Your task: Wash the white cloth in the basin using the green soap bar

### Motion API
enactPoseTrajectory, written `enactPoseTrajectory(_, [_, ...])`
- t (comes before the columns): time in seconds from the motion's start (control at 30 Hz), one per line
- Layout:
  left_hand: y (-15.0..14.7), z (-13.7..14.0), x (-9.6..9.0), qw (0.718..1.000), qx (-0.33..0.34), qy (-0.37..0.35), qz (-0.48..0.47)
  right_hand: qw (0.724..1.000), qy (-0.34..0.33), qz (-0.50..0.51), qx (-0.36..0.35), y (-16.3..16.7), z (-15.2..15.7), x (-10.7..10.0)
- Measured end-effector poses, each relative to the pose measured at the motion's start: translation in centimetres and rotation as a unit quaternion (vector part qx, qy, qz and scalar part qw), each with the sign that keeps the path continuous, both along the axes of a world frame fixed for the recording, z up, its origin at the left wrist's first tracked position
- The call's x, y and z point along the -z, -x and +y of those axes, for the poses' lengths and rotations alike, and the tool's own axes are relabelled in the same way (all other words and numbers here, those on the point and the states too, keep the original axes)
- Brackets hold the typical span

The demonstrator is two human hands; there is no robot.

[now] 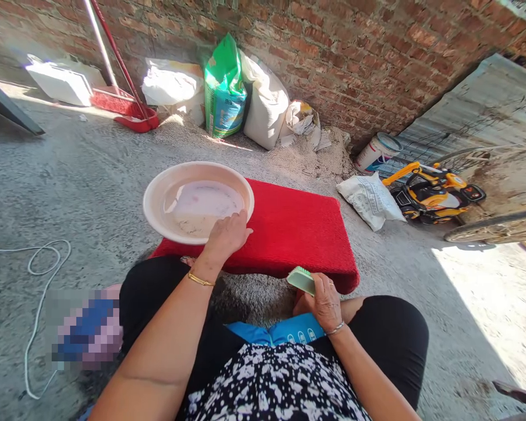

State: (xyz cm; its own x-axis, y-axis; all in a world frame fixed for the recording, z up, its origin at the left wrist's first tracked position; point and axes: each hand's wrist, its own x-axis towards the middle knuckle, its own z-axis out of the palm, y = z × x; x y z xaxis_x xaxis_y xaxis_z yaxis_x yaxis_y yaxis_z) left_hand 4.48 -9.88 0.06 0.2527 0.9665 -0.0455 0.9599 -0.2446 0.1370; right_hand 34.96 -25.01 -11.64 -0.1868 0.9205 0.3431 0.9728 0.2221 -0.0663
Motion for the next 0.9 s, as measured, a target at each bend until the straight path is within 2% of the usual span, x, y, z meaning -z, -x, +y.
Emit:
enactPoseTrajectory(0.13, [0.0,-0.1,0.0,1.000,-0.002,0.003,0.004,0.997,0.040,0.007,-0.071,6.5,2.1,-1.4])
enactPoseTrajectory(0.23, [0.0,-0.1,-0.2,1.000,-0.005,0.006,0.004,0.994,0.064,-0.005,-0.091,9.1,3.7,-2.5])
enactPoseTrajectory(0.33, [-0.1,-0.2,-0.2,1.000,-0.007,0.016,0.002,0.995,0.076,-0.024,-0.067,8.2,3.9,-2.7])
enactPoseTrajectory(0.43, [-0.1,-0.2,-0.2,1.000,-0.008,0.011,-0.002,0.997,0.071,-0.021,-0.016,5.0,2.6,-2.2])
enactPoseTrajectory(0.57, [-0.1,-0.1,0.1,1.000,-0.006,0.012,-0.008,0.996,0.059,0.057,0.026,2.0,0.9,-1.9])
enactPoseTrajectory(0.7, [0.0,-0.2,0.1,1.000,-0.004,0.004,-0.009,0.988,0.057,0.142,0.012,3.9,1.7,-3.0])
enactPoseTrajectory(0.83, [0.0,-0.3,-0.2,1.000,-0.006,0.003,-0.001,0.979,0.086,0.183,-0.037,7.9,4.1,-4.1])
enactPoseTrajectory(0.9, [0.0,-0.2,-0.3,1.000,-0.003,0.001,0.003,0.975,0.104,0.191,-0.047,8.7,4.9,-4.1])
